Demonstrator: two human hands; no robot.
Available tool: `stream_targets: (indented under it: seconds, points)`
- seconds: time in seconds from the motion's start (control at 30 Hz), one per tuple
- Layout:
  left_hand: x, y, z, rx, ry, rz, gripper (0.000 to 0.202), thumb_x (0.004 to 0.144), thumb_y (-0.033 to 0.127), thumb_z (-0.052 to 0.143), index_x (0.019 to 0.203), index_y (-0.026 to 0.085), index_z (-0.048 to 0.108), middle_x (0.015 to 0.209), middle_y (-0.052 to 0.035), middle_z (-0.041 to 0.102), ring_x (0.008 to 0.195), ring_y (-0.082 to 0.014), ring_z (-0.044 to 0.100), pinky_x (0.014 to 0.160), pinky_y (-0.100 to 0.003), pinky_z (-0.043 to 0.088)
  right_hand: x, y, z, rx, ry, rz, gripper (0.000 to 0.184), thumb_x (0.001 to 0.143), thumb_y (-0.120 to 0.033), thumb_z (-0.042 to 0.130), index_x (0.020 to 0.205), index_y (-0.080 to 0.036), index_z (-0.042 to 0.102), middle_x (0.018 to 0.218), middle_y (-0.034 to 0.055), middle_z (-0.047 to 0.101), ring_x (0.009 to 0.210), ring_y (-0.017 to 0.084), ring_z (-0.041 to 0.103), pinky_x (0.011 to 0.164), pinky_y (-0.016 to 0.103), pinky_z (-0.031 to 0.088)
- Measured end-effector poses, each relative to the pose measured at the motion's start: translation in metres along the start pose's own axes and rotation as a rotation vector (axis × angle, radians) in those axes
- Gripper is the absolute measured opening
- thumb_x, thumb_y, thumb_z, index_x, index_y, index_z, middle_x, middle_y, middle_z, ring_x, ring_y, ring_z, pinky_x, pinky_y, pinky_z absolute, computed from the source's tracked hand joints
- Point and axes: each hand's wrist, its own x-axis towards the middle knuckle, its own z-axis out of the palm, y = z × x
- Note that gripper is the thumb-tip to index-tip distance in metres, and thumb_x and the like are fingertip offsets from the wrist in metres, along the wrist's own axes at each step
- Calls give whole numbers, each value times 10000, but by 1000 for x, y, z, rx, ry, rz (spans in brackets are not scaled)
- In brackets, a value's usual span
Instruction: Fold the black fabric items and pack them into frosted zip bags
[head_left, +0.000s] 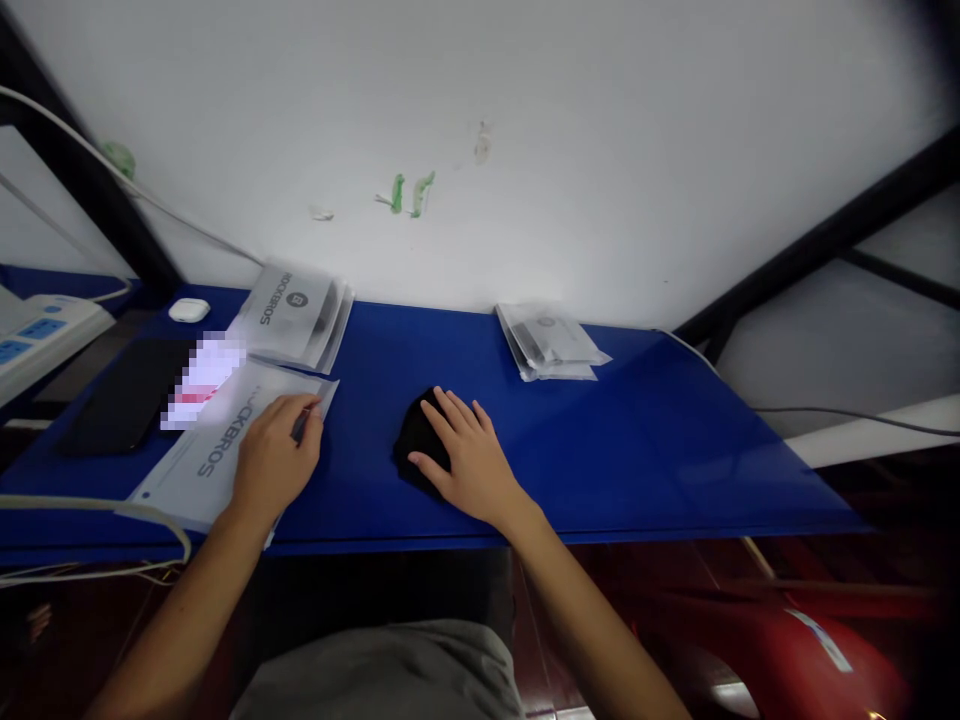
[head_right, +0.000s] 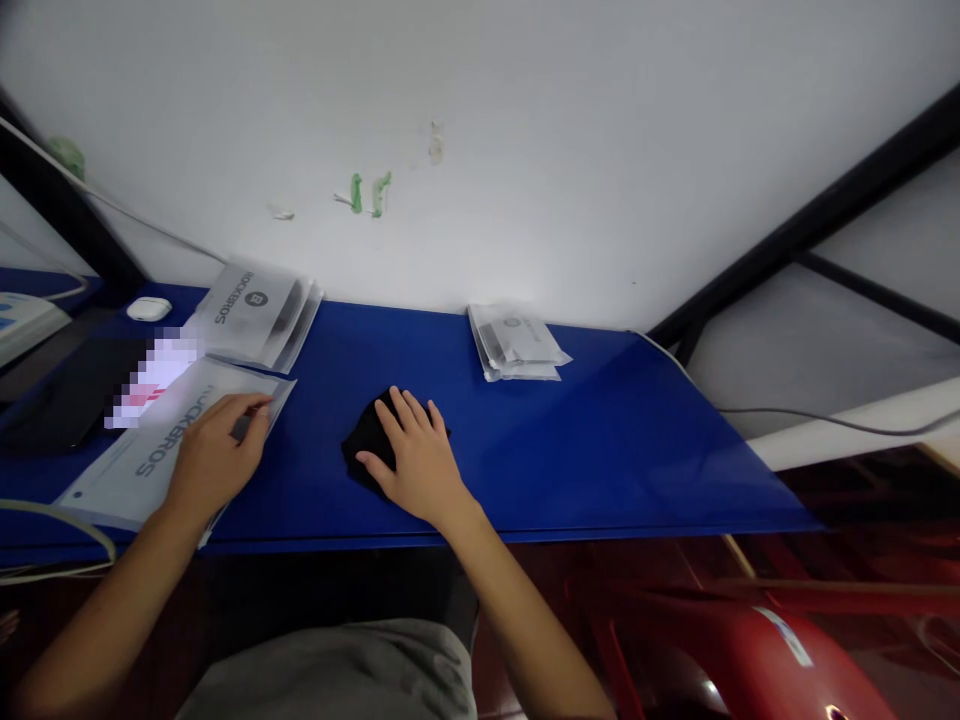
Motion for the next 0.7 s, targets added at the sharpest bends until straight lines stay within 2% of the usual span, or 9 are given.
stream_targets:
  seconds: [0.1,0.23,0.3,0.47,0.57,0.7]
  points:
    - [0,0,0,3,-3,-7,240,863,291,428,946,200,634,952,-73,687,917,-233,642,873,-377,494,-2,1,-4,29,30,-8,607,915,-483,461,1444,-201,363,1521,128,340,1415,276,283,1135,549,251]
    - [0,-1,0,4,-6,-9,250,869,294,424,956,191,635,956,-79,687,914,-239,641,871,-388,493,-6,-16,-6,-35,176,166,504,945,-400,410,1369,-133,463,1497,167,369,1384,302,338,1121,549,277]
    - [0,-1,1,3,-9,-4,254,872,291,423,960,184,635,963,-84,687,922,-243,639,875,-392,491,-7,-28,-4,-59,215,242,515,946,-412,402,1355,-106,476,1489,192,371,1372,333,350,1101,565,299]
    - [0,-2,1,2,-6,0,250,875,303,414,951,195,627,958,-78,685,912,-236,637,873,-390,492,-2,-42,9,-69,120,278,603,935,-490,401,1402,-109,423,1491,217,355,1387,390,296,1069,642,283]
    - [0,-1,1,5,-7,-8,250,875,305,413,949,197,626,951,-72,685,906,-231,639,872,-386,492,1,-36,14,-76,55,221,601,937,-479,406,1414,-114,410,1504,208,336,1405,377,263,1090,642,248]
    - [0,-1,1,2,-6,-10,251,873,302,420,948,193,634,955,-77,686,915,-234,638,877,-383,490,-1,-19,9,-62,18,122,581,937,-467,419,1427,-156,399,1520,174,318,1418,332,255,1111,614,240]
